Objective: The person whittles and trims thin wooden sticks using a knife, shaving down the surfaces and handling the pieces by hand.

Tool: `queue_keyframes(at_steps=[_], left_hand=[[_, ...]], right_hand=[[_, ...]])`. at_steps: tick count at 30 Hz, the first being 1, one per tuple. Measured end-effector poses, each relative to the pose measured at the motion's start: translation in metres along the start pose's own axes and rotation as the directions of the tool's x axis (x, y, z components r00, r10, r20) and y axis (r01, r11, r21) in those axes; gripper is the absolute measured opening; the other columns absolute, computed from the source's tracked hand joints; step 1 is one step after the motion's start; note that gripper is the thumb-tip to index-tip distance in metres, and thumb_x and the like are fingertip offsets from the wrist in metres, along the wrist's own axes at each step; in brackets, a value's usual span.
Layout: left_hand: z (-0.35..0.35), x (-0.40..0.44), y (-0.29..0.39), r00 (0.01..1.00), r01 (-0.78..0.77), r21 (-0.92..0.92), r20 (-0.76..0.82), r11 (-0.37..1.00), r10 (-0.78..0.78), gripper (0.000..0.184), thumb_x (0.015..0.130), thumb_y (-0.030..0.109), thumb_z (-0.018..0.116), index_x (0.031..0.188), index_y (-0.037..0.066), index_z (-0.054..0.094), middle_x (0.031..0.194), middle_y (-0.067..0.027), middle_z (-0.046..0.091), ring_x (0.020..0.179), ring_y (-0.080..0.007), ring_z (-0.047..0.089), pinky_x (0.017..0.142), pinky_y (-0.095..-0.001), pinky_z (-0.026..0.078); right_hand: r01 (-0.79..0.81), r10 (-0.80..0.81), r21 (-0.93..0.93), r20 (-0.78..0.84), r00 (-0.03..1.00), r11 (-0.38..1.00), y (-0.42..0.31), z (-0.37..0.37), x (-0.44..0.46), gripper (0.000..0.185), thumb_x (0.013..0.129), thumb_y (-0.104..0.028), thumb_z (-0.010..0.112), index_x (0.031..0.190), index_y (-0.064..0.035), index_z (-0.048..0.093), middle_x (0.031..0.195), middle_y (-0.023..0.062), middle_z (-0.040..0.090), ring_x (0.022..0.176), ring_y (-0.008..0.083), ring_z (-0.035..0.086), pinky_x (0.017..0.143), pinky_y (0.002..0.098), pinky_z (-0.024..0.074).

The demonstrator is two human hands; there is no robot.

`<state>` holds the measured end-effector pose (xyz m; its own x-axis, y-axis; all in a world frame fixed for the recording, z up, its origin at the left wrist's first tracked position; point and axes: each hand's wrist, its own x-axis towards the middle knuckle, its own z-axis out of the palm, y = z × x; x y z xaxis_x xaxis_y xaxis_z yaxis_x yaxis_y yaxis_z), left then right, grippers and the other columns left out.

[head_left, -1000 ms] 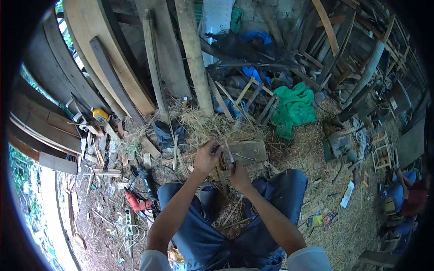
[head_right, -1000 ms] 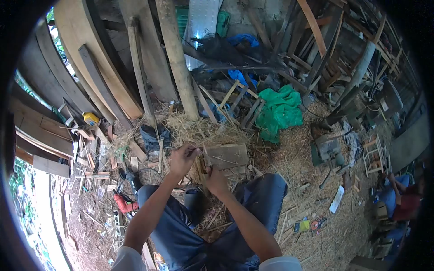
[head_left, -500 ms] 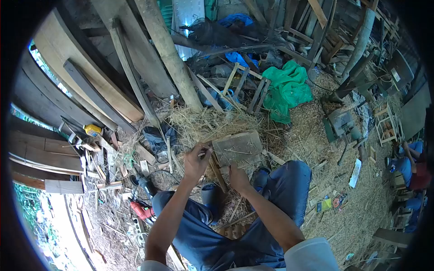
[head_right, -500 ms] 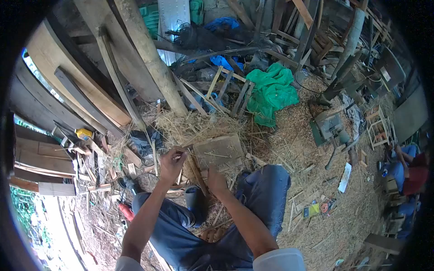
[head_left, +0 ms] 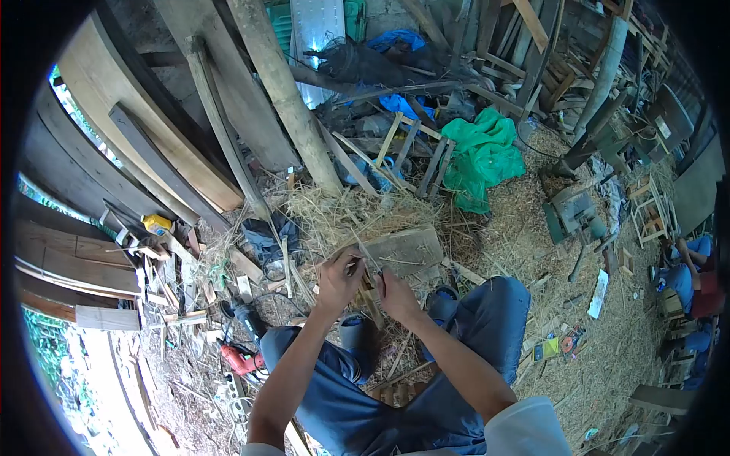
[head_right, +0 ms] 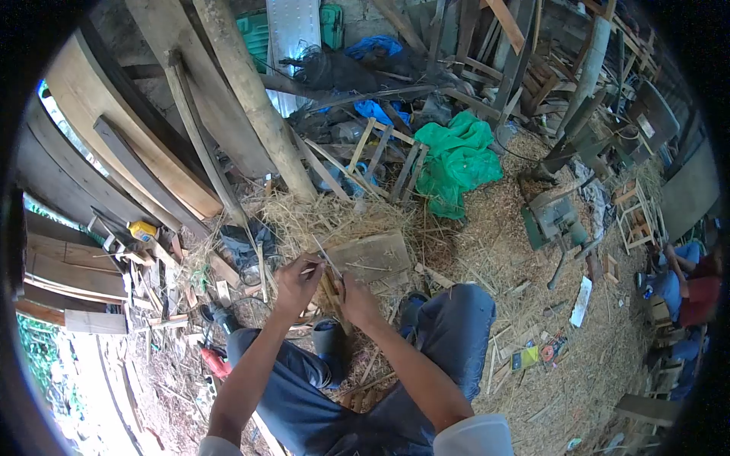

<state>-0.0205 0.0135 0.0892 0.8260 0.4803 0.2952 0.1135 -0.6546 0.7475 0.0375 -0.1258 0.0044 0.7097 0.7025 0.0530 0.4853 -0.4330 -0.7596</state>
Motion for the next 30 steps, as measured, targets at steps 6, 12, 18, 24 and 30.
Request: queue_keyframes(at_steps=[6,12,18,24,30], left_hand=[[-0.005,0.001,0.005,0.999,0.02,-0.037,0.038,0.999,-0.019,0.012,0.08,-0.002,0.064,0.091,-0.002,0.06,0.087,-0.0148,0.067,0.082,-0.022,0.068,0.067,-0.0307,0.058],[0.0,-0.005,0.001,0.999,-0.008,0.005,0.037,1.0,0.008,0.013,0.079,-0.003,0.063,0.091,-0.002,0.06,0.087,-0.0151,0.067,0.081,-0.0241,0.068,0.067,-0.03,0.057],[-0.009,-0.002,0.0,0.997,0.05,-0.113,-0.044,0.992,-0.056,0.012,0.079,-0.002,0.063,0.09,0.0,0.058,0.085,-0.0145,0.065,0.075,-0.0258,0.068,0.062,-0.031,0.053],[-0.009,-0.007,0.004,0.999,0.037,-0.126,-0.025,0.991,-0.04,0.01,0.079,-0.004,0.062,0.088,-0.001,0.057,0.086,-0.0145,0.066,0.077,-0.0251,0.069,0.064,-0.0305,0.055],[-0.011,-0.006,0.013,0.995,0.102,-0.089,0.0,0.991,-0.102,0.006,0.08,-0.001,0.063,0.085,-0.004,0.06,0.08,-0.0126,0.066,0.078,-0.0195,0.067,0.071,-0.0301,0.055]], right_hand=[[-0.209,0.243,-0.148,0.268,0.932,0.967,0.047,0.014,-0.019,0.026,0.094,-0.025,0.044,0.104,-0.0005,0.046,0.076,0.0271,0.058,0.071,0.049,0.056,0.06,0.0535,0.0464],[-0.059,0.054,0.057,0.085,0.995,0.997,0.006,0.0,-0.009,0.027,0.096,-0.028,0.041,0.1,-0.0013,0.045,0.076,0.0274,0.059,0.07,0.0488,0.057,0.058,0.0556,0.0451],[-0.167,0.172,-0.045,0.18,0.969,0.985,-0.008,-0.004,-0.007,0.027,0.095,-0.027,0.04,0.1,-0.0014,0.044,0.08,0.0283,0.06,0.076,0.0492,0.058,0.066,0.0585,0.0439],[-0.174,0.173,-0.006,0.173,0.97,0.985,0.007,0.003,-0.01,0.026,0.096,-0.024,0.04,0.093,0.001,0.045,0.078,0.0296,0.058,0.071,0.0482,0.057,0.059,0.0557,0.0445],[-0.071,0.071,-0.014,0.014,0.997,0.997,0.037,0.028,-0.019,0.022,0.096,-0.022,0.042,0.098,0.0002,0.044,0.069,0.0286,0.059,0.068,0.0479,0.059,0.058,0.0551,0.0471]])
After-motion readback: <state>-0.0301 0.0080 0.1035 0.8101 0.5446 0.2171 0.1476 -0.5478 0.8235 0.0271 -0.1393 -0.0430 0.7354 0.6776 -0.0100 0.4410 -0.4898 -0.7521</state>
